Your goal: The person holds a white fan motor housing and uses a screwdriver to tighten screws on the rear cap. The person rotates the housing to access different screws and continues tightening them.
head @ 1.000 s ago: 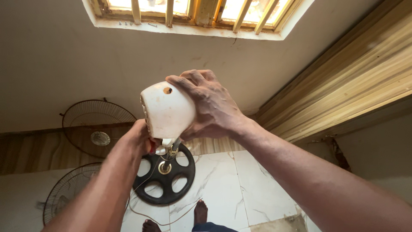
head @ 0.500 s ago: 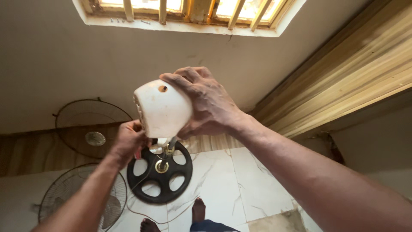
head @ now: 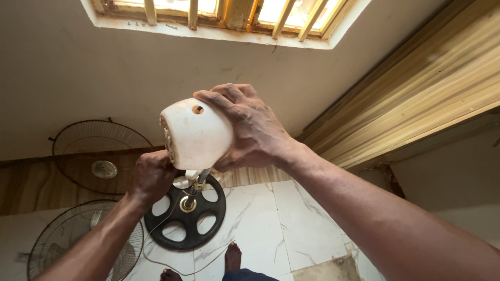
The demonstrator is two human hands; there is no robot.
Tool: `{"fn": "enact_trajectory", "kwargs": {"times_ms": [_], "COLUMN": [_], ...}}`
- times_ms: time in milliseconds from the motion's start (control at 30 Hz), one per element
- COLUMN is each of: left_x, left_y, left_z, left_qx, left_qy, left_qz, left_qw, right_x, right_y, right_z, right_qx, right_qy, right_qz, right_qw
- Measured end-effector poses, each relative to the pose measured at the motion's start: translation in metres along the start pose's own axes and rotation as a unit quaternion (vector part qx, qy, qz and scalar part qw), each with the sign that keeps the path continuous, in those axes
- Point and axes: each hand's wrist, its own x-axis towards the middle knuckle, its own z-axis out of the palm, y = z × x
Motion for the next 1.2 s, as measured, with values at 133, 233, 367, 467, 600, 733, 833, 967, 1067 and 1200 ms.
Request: {"fn": "enact_trajectory", "kwargs": {"times_ms": [133, 233, 367, 467, 600, 733, 833, 967, 1067, 1200], "left_x": [-0.004, -0.002, 0.003, 0.017, 0.043, 0.064, 0.073, 0.075, 0.076, 0.07], "left_y": [-0.002, -0.004, -0.006, -0.006, 0.002, 0.028, 0.048, 0.061, 0.061, 0.037], "left_z": [0.001, 0.01, 0.018, 0.011, -0.012, -0.032, -0.039, -0.046, -0.038, -0.013], "left_qx": [-0.026, 0.015, 0.073, -0.083, -0.338, -0.393, -0.442, -0.491, -0.533, -0.602], "left_qy": [-0.001, 0.037, -0.017, -0.06, -0.193, -0.25, -0.253, -0.248, -0.256, -0.272], "left_qz": [-0.007, 0.03, -0.016, -0.131, -0.259, -0.298, -0.394, -0.478, -0.495, -0.52], "left_qw": [1.0, 0.999, 0.997, 0.986, 0.884, 0.833, 0.765, 0.685, 0.637, 0.541], "right_x": [0.001, 0.0, -0.003, -0.002, -0.004, -0.001, -0.002, -0.004, -0.006, -0.007], "right_y": [-0.001, -0.001, 0.001, 0.003, 0.003, 0.0, 0.0, -0.001, 0.002, 0.007], "right_z": [0.001, 0.001, 0.003, 0.004, 0.005, 0.005, 0.005, 0.005, 0.007, 0.011], "right_qx": [0.003, -0.001, 0.005, -0.005, -0.012, -0.019, -0.015, -0.015, -0.012, -0.005], "right_qy": [-0.002, 0.008, 0.019, 0.028, 0.017, 0.024, 0.004, 0.009, 0.019, 0.04], "right_qz": [0.004, 0.002, -0.011, -0.022, -0.008, -0.019, -0.01, -0.029, -0.033, -0.055], "right_qw": [1.0, 1.0, 1.0, 0.999, 1.0, 0.999, 1.0, 0.999, 0.999, 0.998]}}
